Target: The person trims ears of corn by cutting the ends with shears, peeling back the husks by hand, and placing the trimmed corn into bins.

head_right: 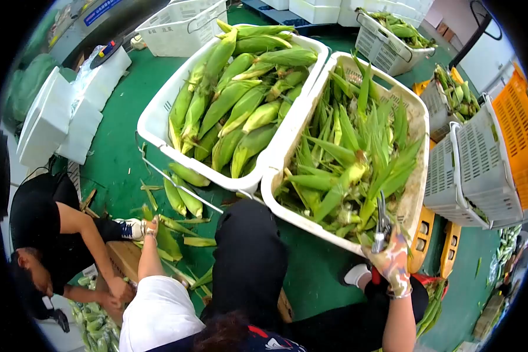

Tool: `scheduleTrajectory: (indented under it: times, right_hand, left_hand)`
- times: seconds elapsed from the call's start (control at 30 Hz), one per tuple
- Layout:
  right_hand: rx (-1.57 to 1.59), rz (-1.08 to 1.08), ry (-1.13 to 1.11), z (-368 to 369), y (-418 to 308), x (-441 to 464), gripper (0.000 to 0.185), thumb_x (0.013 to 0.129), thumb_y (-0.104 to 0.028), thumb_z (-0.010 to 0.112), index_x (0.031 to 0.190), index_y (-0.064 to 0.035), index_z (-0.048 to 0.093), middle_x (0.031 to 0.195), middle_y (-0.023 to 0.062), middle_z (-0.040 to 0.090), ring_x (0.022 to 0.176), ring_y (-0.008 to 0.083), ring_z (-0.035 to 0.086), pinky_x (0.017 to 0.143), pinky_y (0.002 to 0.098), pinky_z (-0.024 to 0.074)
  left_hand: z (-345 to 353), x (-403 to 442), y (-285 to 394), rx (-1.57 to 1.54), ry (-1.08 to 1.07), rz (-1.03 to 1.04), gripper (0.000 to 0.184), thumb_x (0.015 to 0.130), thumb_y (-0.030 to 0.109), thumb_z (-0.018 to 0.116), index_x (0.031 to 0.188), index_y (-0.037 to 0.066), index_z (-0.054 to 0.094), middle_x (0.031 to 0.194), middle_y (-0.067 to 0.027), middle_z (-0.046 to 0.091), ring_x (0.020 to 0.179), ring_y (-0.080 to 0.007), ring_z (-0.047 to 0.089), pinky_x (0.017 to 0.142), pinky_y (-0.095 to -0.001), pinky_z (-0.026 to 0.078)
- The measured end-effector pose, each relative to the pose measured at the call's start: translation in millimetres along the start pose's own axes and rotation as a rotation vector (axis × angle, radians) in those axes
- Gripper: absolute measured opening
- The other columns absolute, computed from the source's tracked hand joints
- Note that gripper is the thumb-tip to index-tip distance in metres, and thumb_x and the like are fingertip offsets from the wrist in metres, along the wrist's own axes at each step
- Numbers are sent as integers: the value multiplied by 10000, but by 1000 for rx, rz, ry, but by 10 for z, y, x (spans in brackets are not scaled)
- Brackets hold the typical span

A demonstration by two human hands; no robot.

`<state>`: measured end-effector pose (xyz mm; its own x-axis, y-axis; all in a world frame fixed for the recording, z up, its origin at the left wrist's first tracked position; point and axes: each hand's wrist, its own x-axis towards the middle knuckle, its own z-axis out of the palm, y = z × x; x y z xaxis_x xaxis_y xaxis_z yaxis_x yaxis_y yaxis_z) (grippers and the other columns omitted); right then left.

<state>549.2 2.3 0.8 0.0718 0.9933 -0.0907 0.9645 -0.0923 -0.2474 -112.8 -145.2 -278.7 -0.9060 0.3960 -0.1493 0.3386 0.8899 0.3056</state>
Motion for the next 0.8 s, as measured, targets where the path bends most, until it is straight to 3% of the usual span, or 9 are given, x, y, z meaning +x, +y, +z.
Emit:
scheduleTrajectory:
  times: [0.1,0.2,0.3,0.43,0.57,0.6,0.7,0.77,0.8]
  right_hand:
    - [8,107,-93,-82,49,46,858,558,-324,769,1211,81,388,1080,274,522,996,390,522,870,403,430]
    - [205,153,-95,-31,10,157,672,566,-258,763,1101,25,471,954,204,585,884,340,571,770,390,466]
    - [104,150,-97,124,-56,301,590,563,-304,758,1002,7,514,854,186,589,790,326,577,713,390,468]
    - [-83,-14,-71,93,-278,272,709,571,-370,747,1081,18,445,967,221,547,896,360,545,779,398,443]
    - [116,-27,-241,-82,-207,208,720,562,-321,769,1064,61,423,1004,245,528,937,365,533,813,390,430]
    - [155,6,-238,-232,-311,163,709,572,-319,763,1071,56,426,981,241,539,918,360,543,800,389,437]
    - [141,-75,-137,-421,-262,39,678,591,-311,753,1068,48,432,953,230,553,880,350,566,766,387,461]
    - [218,-119,-132,-536,-313,60,715,596,-318,752,1097,65,417,964,233,553,893,353,563,777,393,462]
    - [272,-159,-148,-564,-320,44,751,601,-326,752,1126,82,403,976,236,552,907,355,559,787,400,462]
  left_hand:
    - [-52,470,354,-232,207,-100,506,707,193,642,1165,54,478,1108,-190,537,954,-330,534,817,-409,438]
    - [-692,568,1901,-393,779,446,498,689,136,670,1127,-10,483,1065,-192,554,943,-321,541,830,-391,439]
    - [-1049,289,3311,-463,433,904,506,726,284,597,1111,-24,481,1010,-206,584,930,-341,564,813,-399,443]
    - [72,1105,3872,339,-148,675,607,752,390,567,1200,-4,456,1031,-234,578,1001,-345,558,850,-372,454]
    - [-381,996,3933,243,-531,733,455,861,278,466,1158,-67,460,1143,-211,532,967,-294,563,803,-315,468]
    - [-377,1054,3761,-11,-448,852,421,824,369,546,1028,3,595,861,-172,632,746,-252,594,670,-331,478]
    - [-1738,-77,3593,232,-511,590,447,897,330,472,1130,-51,461,1059,-177,596,946,-230,586,751,-300,488]
    - [-2086,-343,3130,-128,-232,1020,399,814,386,592,902,-3,566,837,-199,615,792,-263,604,642,-357,463]
    - [-2475,-715,3195,194,-147,1024,384,811,360,597,748,-12,525,673,-185,574,608,-308,562,551,-390,438]
